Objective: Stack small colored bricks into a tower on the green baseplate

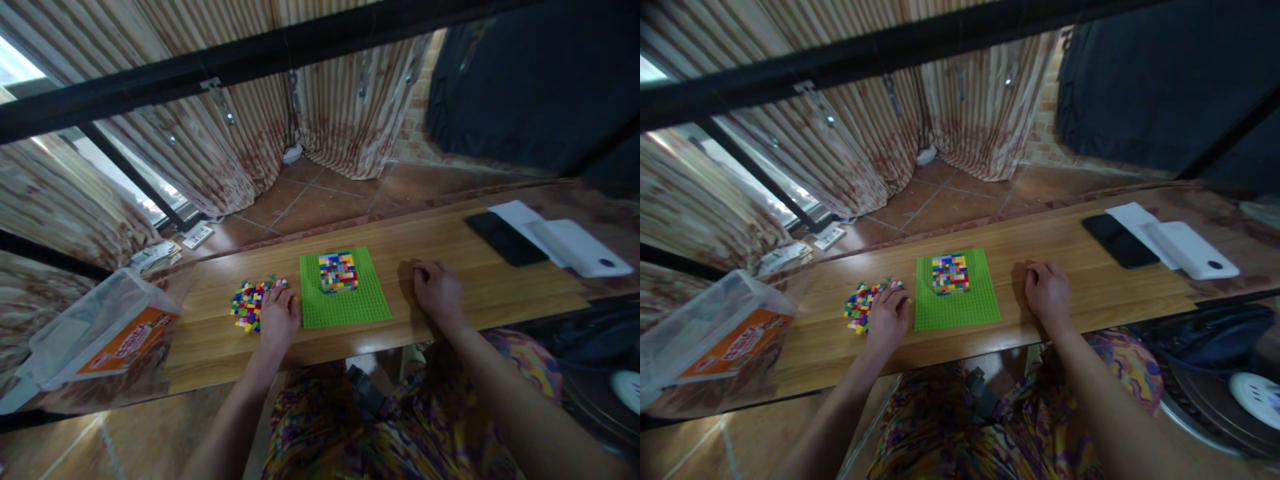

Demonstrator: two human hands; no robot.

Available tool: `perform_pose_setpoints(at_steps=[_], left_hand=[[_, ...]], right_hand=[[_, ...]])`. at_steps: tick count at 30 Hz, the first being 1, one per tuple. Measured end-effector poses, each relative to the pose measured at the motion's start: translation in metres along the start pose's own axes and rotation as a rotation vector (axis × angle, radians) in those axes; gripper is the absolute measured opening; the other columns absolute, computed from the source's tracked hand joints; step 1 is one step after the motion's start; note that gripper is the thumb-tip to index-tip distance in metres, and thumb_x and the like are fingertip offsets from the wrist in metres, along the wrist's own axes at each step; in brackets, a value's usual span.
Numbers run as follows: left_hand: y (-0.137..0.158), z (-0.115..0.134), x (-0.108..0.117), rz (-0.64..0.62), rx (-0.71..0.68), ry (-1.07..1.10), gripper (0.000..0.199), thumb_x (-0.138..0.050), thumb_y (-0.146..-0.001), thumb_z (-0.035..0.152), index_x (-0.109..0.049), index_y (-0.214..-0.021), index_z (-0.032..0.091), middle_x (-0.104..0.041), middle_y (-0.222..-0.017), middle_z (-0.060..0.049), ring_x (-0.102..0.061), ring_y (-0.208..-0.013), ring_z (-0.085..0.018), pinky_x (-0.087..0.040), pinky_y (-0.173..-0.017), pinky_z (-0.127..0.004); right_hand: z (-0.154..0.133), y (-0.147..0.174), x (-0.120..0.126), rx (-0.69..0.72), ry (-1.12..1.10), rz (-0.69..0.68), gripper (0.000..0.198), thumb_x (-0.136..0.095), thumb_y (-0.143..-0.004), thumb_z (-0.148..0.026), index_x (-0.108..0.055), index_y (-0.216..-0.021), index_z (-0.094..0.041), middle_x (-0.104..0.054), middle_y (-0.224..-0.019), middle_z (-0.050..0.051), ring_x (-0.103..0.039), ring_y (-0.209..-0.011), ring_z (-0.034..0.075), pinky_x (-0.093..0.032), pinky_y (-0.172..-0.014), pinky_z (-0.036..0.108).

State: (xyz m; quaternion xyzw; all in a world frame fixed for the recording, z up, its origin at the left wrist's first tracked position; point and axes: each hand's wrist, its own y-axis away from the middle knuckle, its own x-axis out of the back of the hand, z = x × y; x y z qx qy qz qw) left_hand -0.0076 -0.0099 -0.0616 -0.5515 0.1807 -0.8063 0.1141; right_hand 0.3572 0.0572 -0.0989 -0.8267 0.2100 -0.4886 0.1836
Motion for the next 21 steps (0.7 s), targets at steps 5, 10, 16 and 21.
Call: perform_pose_setpoints(at_steps=[5,10,16,21], left_hand=[[-0.003,-0.001,0.003,-0.087,-0.013,-0.099,0.021,-0.054,-0.089,0.016,-0.074,-0.093,0.020,-0.073,-0.111,-0.013,-0.065,-0.109,-0.030,-0.050,-0.100,-0.050],[-0.003,-0.002,0.001,-0.036,-0.036,-0.113,0.017,-0.056,-0.090,0.018,-0.073,-0.089,0.020,-0.074,-0.109,-0.013,-0.066,-0.108,-0.031,-0.050,-0.098,-0.051],[-0.011,0.011,0.006,0.007,-0.083,0.008,0.013,-0.056,-0.093,0.020,-0.068,-0.089,0.022,-0.074,-0.095,-0.009,-0.067,-0.101,-0.028,-0.051,-0.095,-0.045],[-0.023,0.041,0.010,-0.009,-0.148,0.118,0.018,-0.055,-0.098,0.026,-0.070,-0.090,0.022,-0.074,-0.091,-0.006,-0.067,-0.092,-0.023,-0.051,-0.093,-0.040]], right_hand=[[-0.002,0.000,0.001,0.010,-0.005,-0.007,0.027,-0.048,-0.091,-0.027,-0.073,-0.089,-0.017,-0.069,-0.090,0.014,-0.061,-0.088,0.026,-0.048,-0.081,0.040],[-0.002,-0.001,0.002,0.017,-0.001,-0.002,0.025,-0.050,-0.091,-0.027,-0.073,-0.089,-0.018,-0.070,-0.089,0.013,-0.061,-0.088,0.026,-0.049,-0.081,0.040],[-0.003,-0.001,0.002,0.017,-0.011,0.004,0.024,-0.050,-0.091,-0.026,-0.073,-0.089,-0.019,-0.069,-0.089,0.012,-0.061,-0.088,0.026,-0.049,-0.081,0.040],[-0.004,-0.001,0.003,0.006,0.004,0.002,0.025,-0.050,-0.091,-0.025,-0.074,-0.089,-0.018,-0.069,-0.088,0.013,-0.061,-0.087,0.026,-0.049,-0.081,0.039]])
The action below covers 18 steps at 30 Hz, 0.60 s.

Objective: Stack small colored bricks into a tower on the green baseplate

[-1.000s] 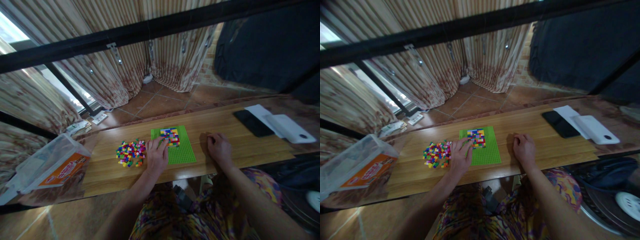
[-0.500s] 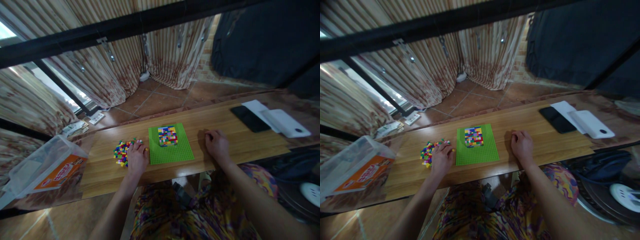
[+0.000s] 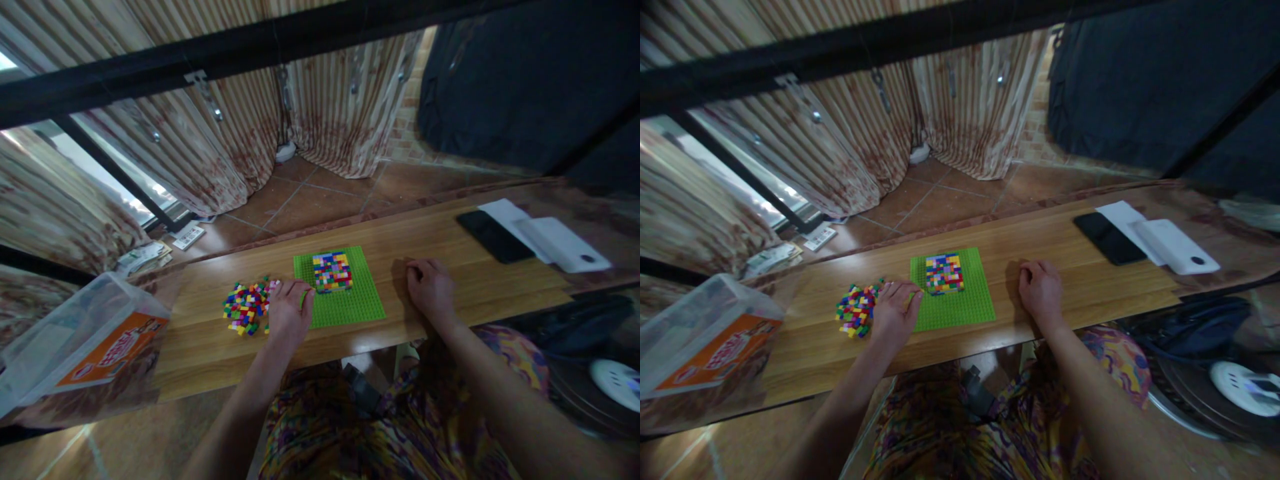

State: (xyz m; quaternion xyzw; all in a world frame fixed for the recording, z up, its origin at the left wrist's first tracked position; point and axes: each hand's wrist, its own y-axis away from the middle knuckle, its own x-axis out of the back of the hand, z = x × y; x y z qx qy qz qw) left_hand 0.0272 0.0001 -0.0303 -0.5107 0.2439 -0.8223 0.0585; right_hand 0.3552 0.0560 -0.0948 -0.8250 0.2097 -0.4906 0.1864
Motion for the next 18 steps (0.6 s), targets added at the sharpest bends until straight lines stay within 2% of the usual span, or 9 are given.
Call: perform_pose_setpoints(at_steps=[5,8,13,18], left_hand=[[-0.012,0.022,-0.010,0.050,-0.043,0.112,0.012,-0.063,-0.095,0.025,-0.073,-0.089,0.022,-0.076,-0.094,-0.005,-0.069,-0.091,-0.021,-0.052,-0.086,-0.036],[-0.016,0.030,-0.016,0.054,-0.005,0.184,0.009,-0.064,-0.092,0.020,-0.071,-0.086,0.022,-0.076,-0.090,-0.004,-0.071,-0.090,-0.019,-0.054,-0.084,-0.033],[-0.016,0.033,-0.019,0.008,0.105,0.291,0.010,-0.061,-0.092,0.017,-0.068,-0.086,0.022,-0.074,-0.079,0.001,-0.071,-0.074,-0.015,-0.054,-0.073,-0.026],[-0.017,0.033,-0.020,0.035,0.090,0.319,0.014,-0.059,-0.092,0.014,-0.071,-0.097,0.022,-0.076,-0.090,-0.002,-0.072,-0.082,-0.015,-0.057,-0.077,-0.026]], right_hand=[[0.000,0.000,0.000,0.000,-0.003,-0.015,0.026,-0.050,-0.092,-0.026,-0.074,-0.090,-0.017,-0.068,-0.089,0.013,-0.060,-0.087,0.026,-0.048,-0.081,0.039],[0.000,0.000,0.000,-0.006,-0.013,-0.015,0.025,-0.050,-0.092,-0.026,-0.073,-0.090,-0.018,-0.068,-0.089,0.012,-0.060,-0.087,0.025,-0.047,-0.080,0.038],[0.000,-0.001,0.000,-0.018,-0.012,-0.021,0.025,-0.050,-0.092,-0.026,-0.074,-0.089,-0.019,-0.069,-0.090,0.012,-0.060,-0.089,0.026,-0.047,-0.082,0.040],[0.000,-0.001,0.000,-0.025,-0.026,-0.028,0.027,-0.050,-0.092,-0.026,-0.075,-0.091,-0.018,-0.068,-0.090,0.013,-0.060,-0.089,0.026,-0.048,-0.083,0.040]])
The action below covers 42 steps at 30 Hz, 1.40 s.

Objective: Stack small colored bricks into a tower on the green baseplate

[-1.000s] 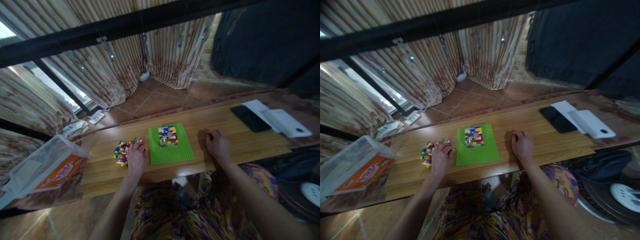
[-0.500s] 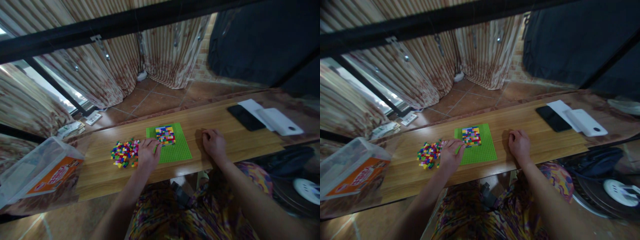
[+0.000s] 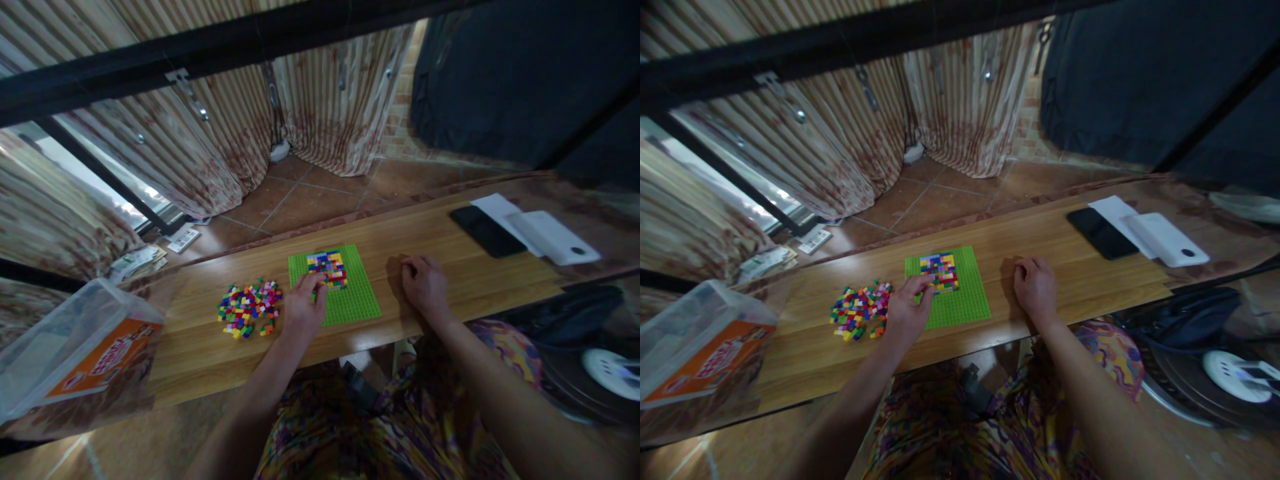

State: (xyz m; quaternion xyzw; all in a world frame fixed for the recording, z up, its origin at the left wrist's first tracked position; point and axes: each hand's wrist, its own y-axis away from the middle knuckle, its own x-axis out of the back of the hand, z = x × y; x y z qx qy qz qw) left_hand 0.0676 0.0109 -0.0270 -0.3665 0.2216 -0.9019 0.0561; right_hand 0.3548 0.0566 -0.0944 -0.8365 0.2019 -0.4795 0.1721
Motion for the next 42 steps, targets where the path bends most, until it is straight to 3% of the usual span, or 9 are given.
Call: perform_pose_setpoints(at_steps=[5,22,42], left_hand=[[-0.001,0.001,0.000,-0.003,-0.056,0.009,0.020,-0.057,-0.095,0.013,-0.074,-0.100,0.022,-0.076,-0.099,-0.004,-0.072,-0.093,-0.016,-0.059,-0.085,-0.028],[-0.001,0.001,-0.002,-0.030,0.005,-0.044,0.015,-0.061,-0.094,0.016,-0.073,-0.097,0.023,-0.078,-0.092,-0.003,-0.073,-0.086,-0.018,-0.056,-0.081,-0.031],[-0.003,-0.003,-0.019,0.051,-0.100,-0.194,0.014,-0.064,-0.096,0.025,-0.079,-0.096,0.024,-0.077,-0.100,-0.004,-0.065,-0.096,-0.023,-0.046,-0.088,-0.039]], right_hand=[[0.001,0.000,0.000,-0.003,0.011,0.004,0.027,-0.049,-0.092,-0.028,-0.074,-0.091,-0.018,-0.069,-0.092,0.013,-0.060,-0.090,0.026,-0.048,-0.082,0.040],[0.002,0.000,-0.001,0.005,0.010,0.003,0.026,-0.049,-0.092,-0.027,-0.074,-0.091,-0.018,-0.068,-0.091,0.013,-0.059,-0.089,0.026,-0.047,-0.082,0.039],[0.001,0.000,-0.001,0.007,-0.001,0.002,0.027,-0.049,-0.092,-0.025,-0.075,-0.092,-0.018,-0.069,-0.091,0.013,-0.060,-0.090,0.026,-0.048,-0.084,0.040]])
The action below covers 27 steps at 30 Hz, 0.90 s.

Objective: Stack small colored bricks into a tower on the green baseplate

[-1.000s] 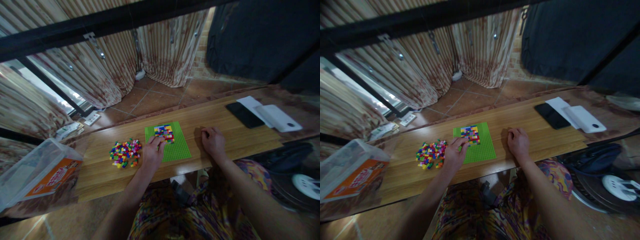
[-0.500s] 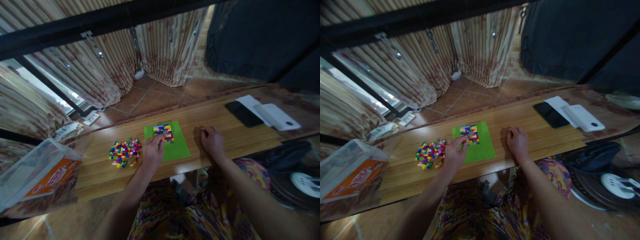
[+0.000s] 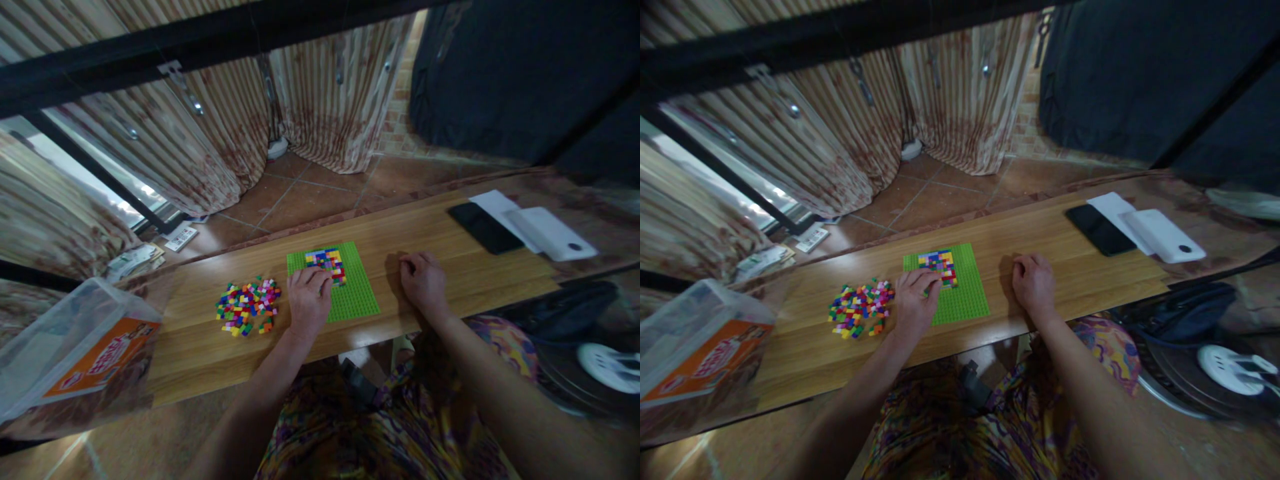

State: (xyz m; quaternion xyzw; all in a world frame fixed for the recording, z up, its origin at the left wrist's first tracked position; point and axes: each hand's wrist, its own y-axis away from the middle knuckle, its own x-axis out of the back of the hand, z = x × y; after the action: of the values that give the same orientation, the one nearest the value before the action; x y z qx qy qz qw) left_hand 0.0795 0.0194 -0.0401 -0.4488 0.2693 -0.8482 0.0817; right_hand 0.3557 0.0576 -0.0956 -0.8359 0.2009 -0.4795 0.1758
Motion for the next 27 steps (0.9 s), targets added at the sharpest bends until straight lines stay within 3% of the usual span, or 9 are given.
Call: perform_pose_setpoints(at_steps=[13,27], left_hand=[[-0.0026,0.0005,-0.0048,0.035,0.007,-0.081,0.010,-0.067,-0.093,0.020,-0.076,-0.091,0.023,-0.077,-0.097,-0.004,-0.063,-0.094,-0.023,-0.043,-0.084,-0.039],[0.0022,0.0003,-0.0056,0.081,-0.149,-0.145,0.013,-0.063,-0.095,0.018,-0.075,-0.092,0.023,-0.075,-0.098,-0.005,-0.061,-0.092,-0.022,-0.043,-0.081,-0.038]], right_hand=[[0.0002,0.0005,0.0002,-0.001,0.018,-0.005,0.025,-0.050,-0.093,-0.025,-0.074,-0.092,-0.018,-0.068,-0.092,0.012,-0.060,-0.090,0.025,-0.047,-0.083,0.038],[-0.0006,0.0005,0.0002,0.021,0.023,0.025,0.025,-0.050,-0.092,-0.026,-0.073,-0.088,-0.019,-0.069,-0.088,0.012,-0.060,-0.088,0.025,-0.047,-0.080,0.038]])
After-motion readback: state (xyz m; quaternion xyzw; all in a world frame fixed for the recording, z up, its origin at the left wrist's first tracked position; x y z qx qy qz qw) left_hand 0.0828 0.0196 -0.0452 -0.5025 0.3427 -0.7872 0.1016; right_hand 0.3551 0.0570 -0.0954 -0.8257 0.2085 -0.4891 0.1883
